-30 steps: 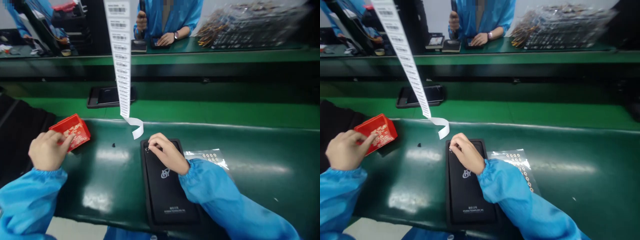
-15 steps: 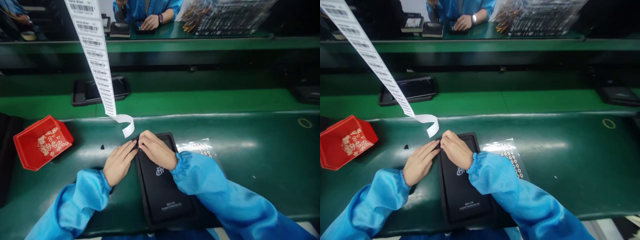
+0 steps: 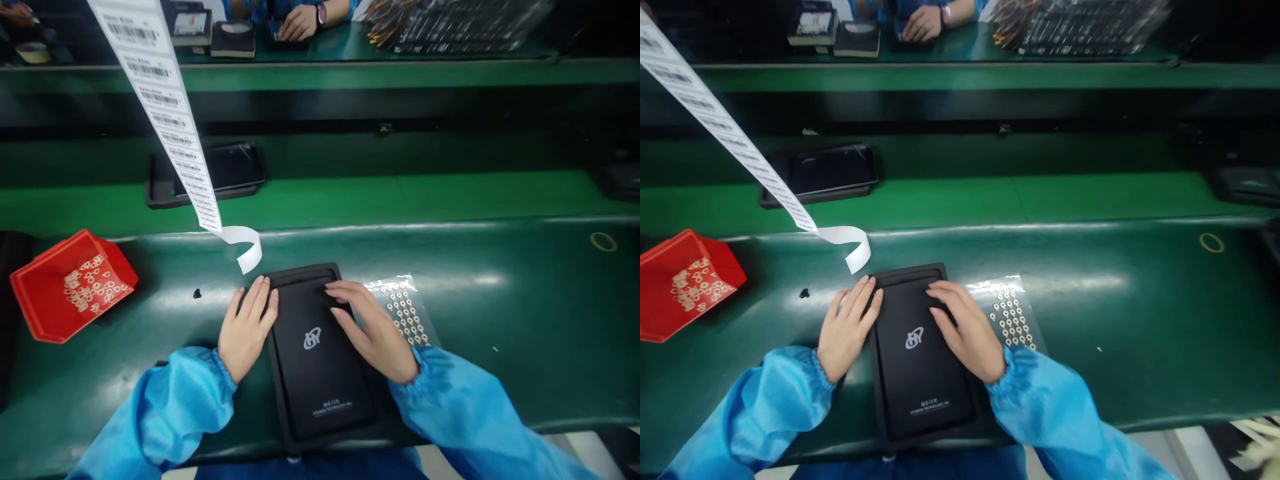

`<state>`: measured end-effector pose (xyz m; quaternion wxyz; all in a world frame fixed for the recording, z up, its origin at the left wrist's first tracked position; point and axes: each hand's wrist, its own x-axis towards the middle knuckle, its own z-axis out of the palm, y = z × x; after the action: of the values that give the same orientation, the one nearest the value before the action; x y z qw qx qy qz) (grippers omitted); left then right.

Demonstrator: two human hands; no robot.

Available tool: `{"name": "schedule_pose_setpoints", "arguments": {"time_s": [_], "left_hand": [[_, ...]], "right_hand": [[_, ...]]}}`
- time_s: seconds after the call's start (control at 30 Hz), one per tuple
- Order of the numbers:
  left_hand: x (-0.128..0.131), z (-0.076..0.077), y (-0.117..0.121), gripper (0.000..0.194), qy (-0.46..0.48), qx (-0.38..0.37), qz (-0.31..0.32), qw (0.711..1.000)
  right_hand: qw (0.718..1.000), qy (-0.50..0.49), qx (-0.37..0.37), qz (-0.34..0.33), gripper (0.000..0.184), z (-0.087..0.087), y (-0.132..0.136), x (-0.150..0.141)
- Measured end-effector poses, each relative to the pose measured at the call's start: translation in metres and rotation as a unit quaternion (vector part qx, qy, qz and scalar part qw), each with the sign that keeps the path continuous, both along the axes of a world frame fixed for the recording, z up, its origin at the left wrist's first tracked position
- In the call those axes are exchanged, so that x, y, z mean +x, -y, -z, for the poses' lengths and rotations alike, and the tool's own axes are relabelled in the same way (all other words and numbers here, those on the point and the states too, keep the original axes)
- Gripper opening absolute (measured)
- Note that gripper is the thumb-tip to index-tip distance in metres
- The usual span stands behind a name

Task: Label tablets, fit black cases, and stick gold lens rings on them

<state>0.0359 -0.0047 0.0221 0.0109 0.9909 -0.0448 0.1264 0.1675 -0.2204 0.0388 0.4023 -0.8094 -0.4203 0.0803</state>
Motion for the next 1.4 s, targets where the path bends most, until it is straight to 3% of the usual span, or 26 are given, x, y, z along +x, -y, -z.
{"name": "schedule_pose_setpoints", "arguments": {"time_s": [0.07, 0.13, 0.17, 0.2, 0.23, 0.3, 0.37, 0.4, 0.47, 0.53, 0.6, 0.73, 0.77, 0.87, 0.93, 1.03, 1.13, 1.23, 1.33, 1.4], "left_hand": [[-0.009, -0.001, 0.006, 0.052, -0.007, -0.042, -0.023, 0.999], [-0.028, -0.003, 0.018, 0.057, -0.03, -0.172, -0.056, 0.983], [-0.042, -0.005, 0.027, 0.057, -0.047, -0.266, -0.076, 0.96], [-0.058, -0.008, 0.037, 0.054, -0.064, -0.37, -0.106, 0.921], [-0.073, -0.01, 0.048, 0.052, -0.09, -0.48, -0.148, 0.86], [-0.1, -0.017, 0.069, 0.053, -0.098, -0.689, -0.181, 0.695], [-0.115, -0.022, 0.08, 0.053, -0.098, -0.8, -0.198, 0.558], [-0.117, -0.025, 0.082, 0.052, -0.1, -0.823, -0.217, 0.515], [-0.113, -0.029, 0.081, 0.05, -0.101, -0.825, -0.273, 0.485], [-0.102, -0.035, 0.078, 0.051, -0.086, -0.806, -0.298, 0.504], [-0.088, -0.042, 0.077, 0.054, -0.06, -0.792, -0.273, 0.543], [-0.047, -0.047, 0.074, 0.055, -0.051, -0.772, -0.163, 0.612], [-0.034, -0.046, 0.069, 0.054, -0.052, -0.753, -0.13, 0.643], [0.004, -0.044, 0.043, 0.036, 0.035, -0.618, -0.089, 0.78], [0.024, -0.043, 0.015, 0.025, 0.161, -0.514, -0.129, 0.832], [0.044, -0.043, -0.03, 0.027, 0.281, -0.457, -0.207, 0.818], [0.057, -0.041, -0.065, 0.03, 0.272, -0.468, -0.218, 0.812], [0.069, -0.036, -0.08, 0.03, 0.226, -0.497, -0.188, 0.816], [0.072, -0.036, -0.076, 0.032, 0.191, -0.526, -0.17, 0.811], [0.063, -0.039, -0.069, 0.034, 0.178, -0.54, -0.169, 0.805]], "right_hand": [[0.997, 0.059, -0.035, 0.044, 0.025, 0.004, 0.033, -0.009], [0.99, 0.092, -0.076, 0.074, 0.026, 0.01, 0.064, -0.023], [0.988, 0.093, -0.093, 0.083, 0.026, 0.014, 0.077, -0.033], [0.987, 0.078, -0.102, 0.092, 0.027, 0.018, 0.088, -0.043], [0.989, 0.037, -0.109, 0.098, 0.028, 0.021, 0.096, -0.053], [0.984, -0.095, -0.104, 0.109, 0.035, 0.024, 0.106, -0.07], [0.958, -0.251, -0.077, 0.118, 0.05, 0.021, 0.108, -0.076], [0.936, -0.325, -0.062, 0.118, 0.058, 0.018, 0.107, -0.074], [0.884, -0.456, -0.047, 0.091, 0.069, 0.009, 0.103, -0.063], [0.837, -0.545, -0.042, 0.03, 0.068, -0.003, 0.099, -0.051], [0.812, -0.583, -0.016, -0.004, 0.062, -0.016, 0.097, -0.041], [0.761, -0.635, 0.066, 0.111, 0.078, -0.037, 0.09, -0.018], [0.753, -0.637, 0.083, 0.141, 0.082, -0.04, 0.085, -0.006], [0.782, -0.577, 0.14, 0.186, 0.073, -0.045, 0.063, 0.054], [0.818, -0.51, 0.146, 0.222, 0.055, -0.044, 0.045, 0.108], [0.84, -0.428, 0.151, 0.296, 0.048, -0.045, 0.017, 0.187], [0.854, -0.325, 0.148, 0.377, 0.066, -0.048, -0.014, 0.235], [0.882, -0.275, 0.125, 0.363, 0.061, -0.043, -0.061, 0.244], [0.905, -0.31, 0.075, 0.282, 0.039, -0.028, -0.122, 0.231], [0.904, -0.345, 0.043, 0.247, 0.035, -0.018, -0.16, 0.223]]}}
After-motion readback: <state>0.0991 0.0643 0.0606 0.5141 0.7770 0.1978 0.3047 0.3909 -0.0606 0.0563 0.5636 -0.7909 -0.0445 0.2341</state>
